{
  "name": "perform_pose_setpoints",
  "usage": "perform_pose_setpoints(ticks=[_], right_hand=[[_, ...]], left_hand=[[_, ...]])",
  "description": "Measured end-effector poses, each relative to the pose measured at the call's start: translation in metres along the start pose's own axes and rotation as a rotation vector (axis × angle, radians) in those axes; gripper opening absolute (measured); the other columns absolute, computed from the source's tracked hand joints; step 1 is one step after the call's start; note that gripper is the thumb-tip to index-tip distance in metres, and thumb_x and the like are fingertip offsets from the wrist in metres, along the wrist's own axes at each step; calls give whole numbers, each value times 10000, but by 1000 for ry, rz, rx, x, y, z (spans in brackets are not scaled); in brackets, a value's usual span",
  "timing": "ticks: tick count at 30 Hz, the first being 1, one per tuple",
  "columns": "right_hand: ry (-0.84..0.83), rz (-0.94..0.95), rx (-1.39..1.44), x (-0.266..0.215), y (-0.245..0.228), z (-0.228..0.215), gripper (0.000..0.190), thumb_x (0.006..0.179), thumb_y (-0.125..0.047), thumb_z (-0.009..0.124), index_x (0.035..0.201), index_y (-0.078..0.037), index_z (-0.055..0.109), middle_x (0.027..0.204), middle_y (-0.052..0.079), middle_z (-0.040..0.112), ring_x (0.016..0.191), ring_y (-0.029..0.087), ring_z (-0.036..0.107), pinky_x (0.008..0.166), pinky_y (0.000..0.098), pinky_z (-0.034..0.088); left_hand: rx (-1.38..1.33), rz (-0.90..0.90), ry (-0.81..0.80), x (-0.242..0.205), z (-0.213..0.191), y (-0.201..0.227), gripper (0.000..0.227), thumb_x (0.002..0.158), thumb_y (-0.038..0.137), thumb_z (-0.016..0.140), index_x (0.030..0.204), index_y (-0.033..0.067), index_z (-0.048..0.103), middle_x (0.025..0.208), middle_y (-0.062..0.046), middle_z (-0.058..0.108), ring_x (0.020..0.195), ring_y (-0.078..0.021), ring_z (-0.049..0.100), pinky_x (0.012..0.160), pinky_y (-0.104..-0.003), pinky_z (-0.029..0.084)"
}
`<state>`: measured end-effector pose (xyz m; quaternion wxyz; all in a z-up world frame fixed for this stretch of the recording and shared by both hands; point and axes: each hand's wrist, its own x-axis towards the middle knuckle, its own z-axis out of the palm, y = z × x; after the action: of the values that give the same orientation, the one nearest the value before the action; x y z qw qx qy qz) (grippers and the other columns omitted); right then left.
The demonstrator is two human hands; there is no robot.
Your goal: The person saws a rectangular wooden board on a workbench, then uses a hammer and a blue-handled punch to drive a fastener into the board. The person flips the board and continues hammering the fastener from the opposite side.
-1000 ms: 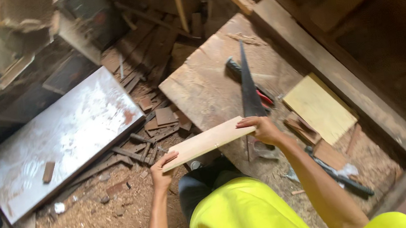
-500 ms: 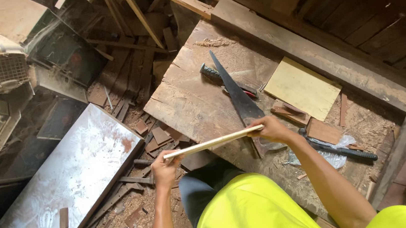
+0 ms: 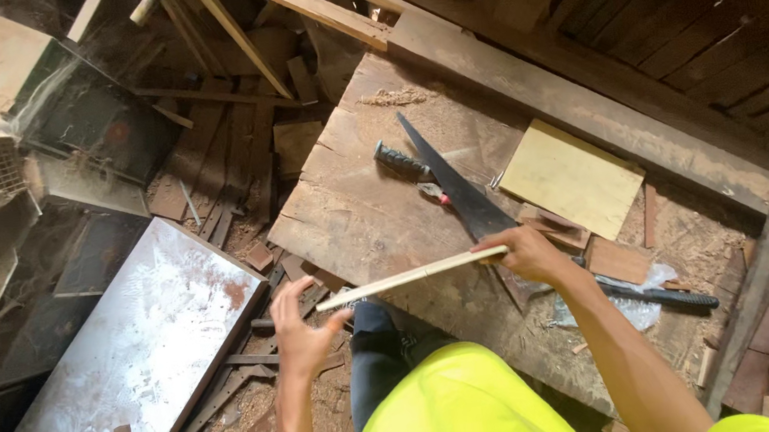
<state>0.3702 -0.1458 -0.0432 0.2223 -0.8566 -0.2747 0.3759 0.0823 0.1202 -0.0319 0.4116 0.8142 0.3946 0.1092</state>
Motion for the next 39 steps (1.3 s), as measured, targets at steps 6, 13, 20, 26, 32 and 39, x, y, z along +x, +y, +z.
perform_pose_setpoints(ticks=[6,13,20,26,32,39], right_hand=[[-292,170,-141,-1,-13,-7,502,918,-39,566,1354,-251,695,1184,49,734,866,239,695,743,363,582],[-410,-104,-126,15,-67,-12,600,813,-433,781,1333,-164,652,1246,60,705,1090,197,673,919,392,535],[-171,-14,-292,47,-129,12,327,939,-380,612,1191,-236,763,922,88,791,776,208,717,763,401,559],[-292,0,-222,112,-111,-8,383,979,-449,638,1184,-140,732,941,155,747,836,265,713,779,434,573],[94,63,-432,221,-71,33,412,881,-207,693,1242,-45,577,1198,191,637,1080,361,659,873,493,555],[331,-144,-607,242,-73,50,529,746,-179,769,1185,-38,509,1079,188,652,1003,369,655,733,491,578]], left_hand=[[727,465,-341,14,38,39,651,725,530,842,1200,117,679,1358,-112,623,1344,-307,497,1118,-629,398],[630,364,-520,41,84,21,208,967,357,666,1083,203,745,725,-44,720,499,-172,611,402,-361,433],[673,469,-485,113,80,28,143,961,308,658,1012,198,734,610,-14,648,460,-137,484,425,-351,378],[681,506,-532,133,75,30,133,960,318,681,1057,257,749,594,-9,675,438,-145,550,415,-359,417],[628,590,-420,119,73,30,124,908,239,719,1008,283,779,692,-2,741,473,-134,623,440,-336,458],[515,719,-266,116,72,20,100,815,230,754,908,260,776,833,34,783,657,-150,696,600,-340,527]])
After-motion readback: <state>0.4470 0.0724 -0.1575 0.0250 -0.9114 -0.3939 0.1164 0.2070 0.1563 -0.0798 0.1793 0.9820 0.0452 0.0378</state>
